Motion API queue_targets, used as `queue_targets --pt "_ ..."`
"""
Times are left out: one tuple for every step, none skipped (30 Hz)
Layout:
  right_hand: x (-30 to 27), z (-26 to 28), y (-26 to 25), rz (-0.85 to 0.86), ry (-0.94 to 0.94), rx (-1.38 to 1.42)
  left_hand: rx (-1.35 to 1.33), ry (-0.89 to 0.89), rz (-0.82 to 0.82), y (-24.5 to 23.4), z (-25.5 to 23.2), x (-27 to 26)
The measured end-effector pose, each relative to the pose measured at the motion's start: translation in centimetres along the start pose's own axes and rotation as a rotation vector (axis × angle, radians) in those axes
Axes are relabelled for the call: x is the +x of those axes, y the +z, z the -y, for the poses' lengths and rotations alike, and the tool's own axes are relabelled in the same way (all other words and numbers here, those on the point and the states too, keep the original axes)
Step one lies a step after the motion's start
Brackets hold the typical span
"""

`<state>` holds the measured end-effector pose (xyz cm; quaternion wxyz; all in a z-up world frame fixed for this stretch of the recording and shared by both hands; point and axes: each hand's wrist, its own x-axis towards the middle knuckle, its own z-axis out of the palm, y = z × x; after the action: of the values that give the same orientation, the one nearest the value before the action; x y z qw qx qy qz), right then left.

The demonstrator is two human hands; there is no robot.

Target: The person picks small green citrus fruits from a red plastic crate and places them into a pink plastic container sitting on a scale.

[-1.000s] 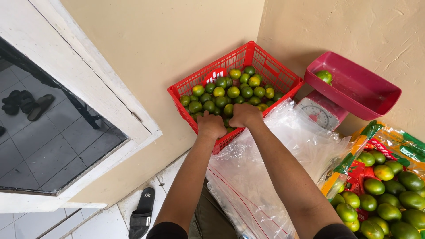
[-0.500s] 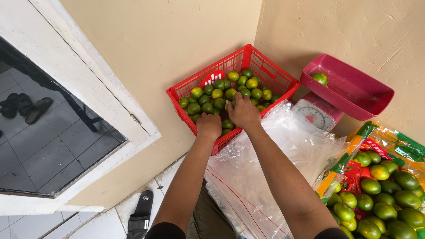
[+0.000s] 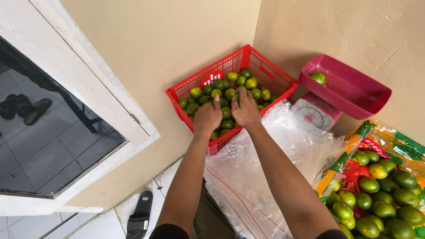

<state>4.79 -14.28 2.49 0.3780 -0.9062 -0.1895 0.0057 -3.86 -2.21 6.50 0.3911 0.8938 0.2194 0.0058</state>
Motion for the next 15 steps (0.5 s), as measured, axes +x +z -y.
queue_targets --pt "0.1 -0.2 0.0 0.002 0.001 -0.001 -0.001 -0.001 0.001 -0.1 0.3 0.1" --pt "0.2 -0.3 0.0 -0.008 -0.018 0.013 -0.159 0.046 -0.015 -0.4 0.7 0.3" --pt "0.3 -0.3 0.0 -0.017 -0.036 0.027 -0.318 0.093 -0.032 -0.6 1.0 0.4" --pt "0.3 -0.5 0.0 -0.015 -0.036 0.027 -0.318 0.091 -0.032 0.2 2.2 1.6" --pt "0.3 -0.6 -0.1 -0.013 -0.076 0.077 -0.483 0.136 -0.041 1.1 3.3 2.8" --pt "0.4 -0.8 -0.2 -0.014 -0.116 0.126 -0.648 0.182 -0.050 1.9 4.4 4.2" --pt "0.5 -1.0 -0.3 -0.014 -0.116 0.126 -0.648 0.182 -0.050 2.4 5.2 4.9" --pt "0.5 -1.2 -0.5 -0.010 -0.142 0.147 -0.752 0.238 -0.032 3.0 6.0 5.6" --pt "0.6 -1.4 -0.6 -0.005 -0.168 0.168 -0.855 0.293 -0.014 3.6 6.8 6.3" --pt "0.6 -1.6 -0.7 -0.006 -0.166 0.168 -0.855 0.294 -0.012 3.0 6.4 5.7" --pt "0.6 -1.7 -0.9 -0.016 -0.192 0.203 -0.848 0.312 -0.013 2.4 6.1 5.1" --pt "0.6 -1.8 -0.9 -0.026 -0.218 0.238 -0.840 0.330 -0.014 1.8 5.8 4.4" --pt "0.6 -2.4 -0.7 -0.027 -0.215 0.239 -0.839 0.330 -0.011 1.6 5.5 4.0" --pt "0.7 -2.8 -0.5 -0.006 -0.194 0.269 -0.833 0.350 -0.011 1.2 5.2 3.7" --pt "0.9 -3.3 -0.2 0.015 -0.174 0.299 -0.828 0.371 -0.011 0.9 4.9 3.4"
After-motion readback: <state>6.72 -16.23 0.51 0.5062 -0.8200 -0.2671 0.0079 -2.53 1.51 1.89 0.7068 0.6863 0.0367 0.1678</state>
